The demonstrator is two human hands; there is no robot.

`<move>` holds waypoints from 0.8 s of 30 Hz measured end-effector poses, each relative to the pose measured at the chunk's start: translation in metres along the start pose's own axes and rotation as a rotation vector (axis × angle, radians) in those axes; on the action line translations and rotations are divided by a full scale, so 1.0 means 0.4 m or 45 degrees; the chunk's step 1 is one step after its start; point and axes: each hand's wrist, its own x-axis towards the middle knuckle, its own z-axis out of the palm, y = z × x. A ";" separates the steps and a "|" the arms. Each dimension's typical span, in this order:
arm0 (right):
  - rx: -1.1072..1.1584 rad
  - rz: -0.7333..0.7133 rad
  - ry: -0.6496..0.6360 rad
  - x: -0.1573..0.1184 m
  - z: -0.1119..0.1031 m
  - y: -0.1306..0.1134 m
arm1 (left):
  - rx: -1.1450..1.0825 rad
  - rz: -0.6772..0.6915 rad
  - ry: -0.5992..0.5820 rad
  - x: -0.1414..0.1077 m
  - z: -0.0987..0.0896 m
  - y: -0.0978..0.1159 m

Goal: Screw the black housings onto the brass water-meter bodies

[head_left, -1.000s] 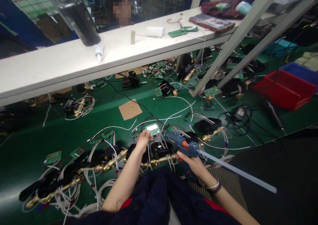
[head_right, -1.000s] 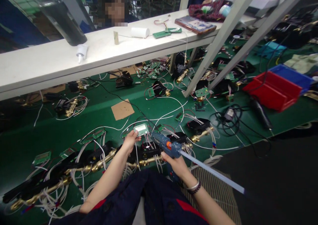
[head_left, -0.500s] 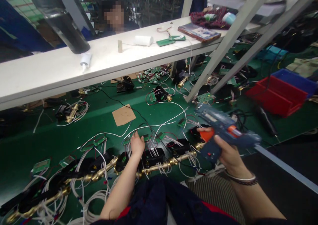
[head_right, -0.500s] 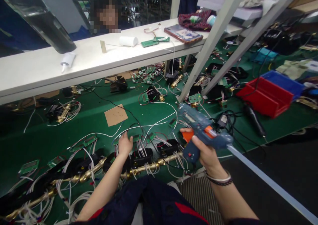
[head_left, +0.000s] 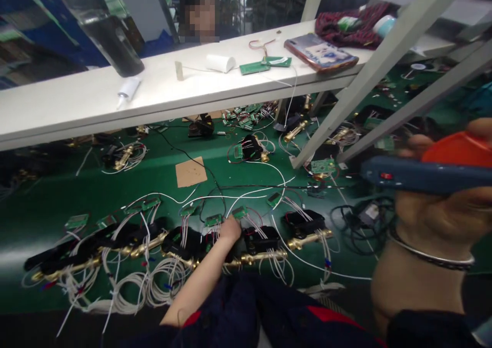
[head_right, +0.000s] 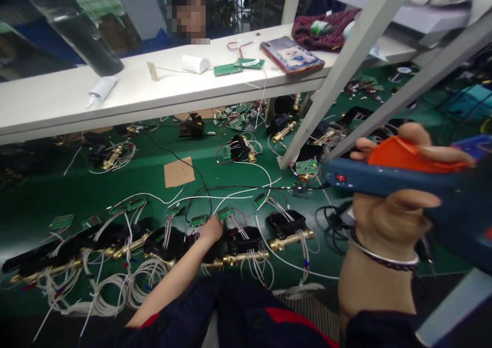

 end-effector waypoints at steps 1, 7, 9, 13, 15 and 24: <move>0.002 -0.002 -0.024 -0.002 -0.013 0.016 | -0.048 -0.028 0.020 0.005 0.007 0.003; -0.110 0.296 -0.321 -0.122 -0.063 0.153 | -0.391 -0.215 0.107 0.044 0.068 0.043; -0.151 0.435 -0.437 -0.181 -0.073 0.185 | -0.497 -0.257 0.106 0.047 0.074 0.058; -0.108 0.923 -0.660 -0.291 -0.092 0.211 | -0.686 -0.254 0.038 0.020 0.044 0.077; -0.120 1.223 -0.758 -0.337 -0.098 0.209 | -0.766 -0.212 -0.003 -0.007 0.018 0.079; -0.214 1.595 -0.802 -0.460 -0.080 0.201 | -0.923 -0.086 -0.113 -0.087 -0.023 0.090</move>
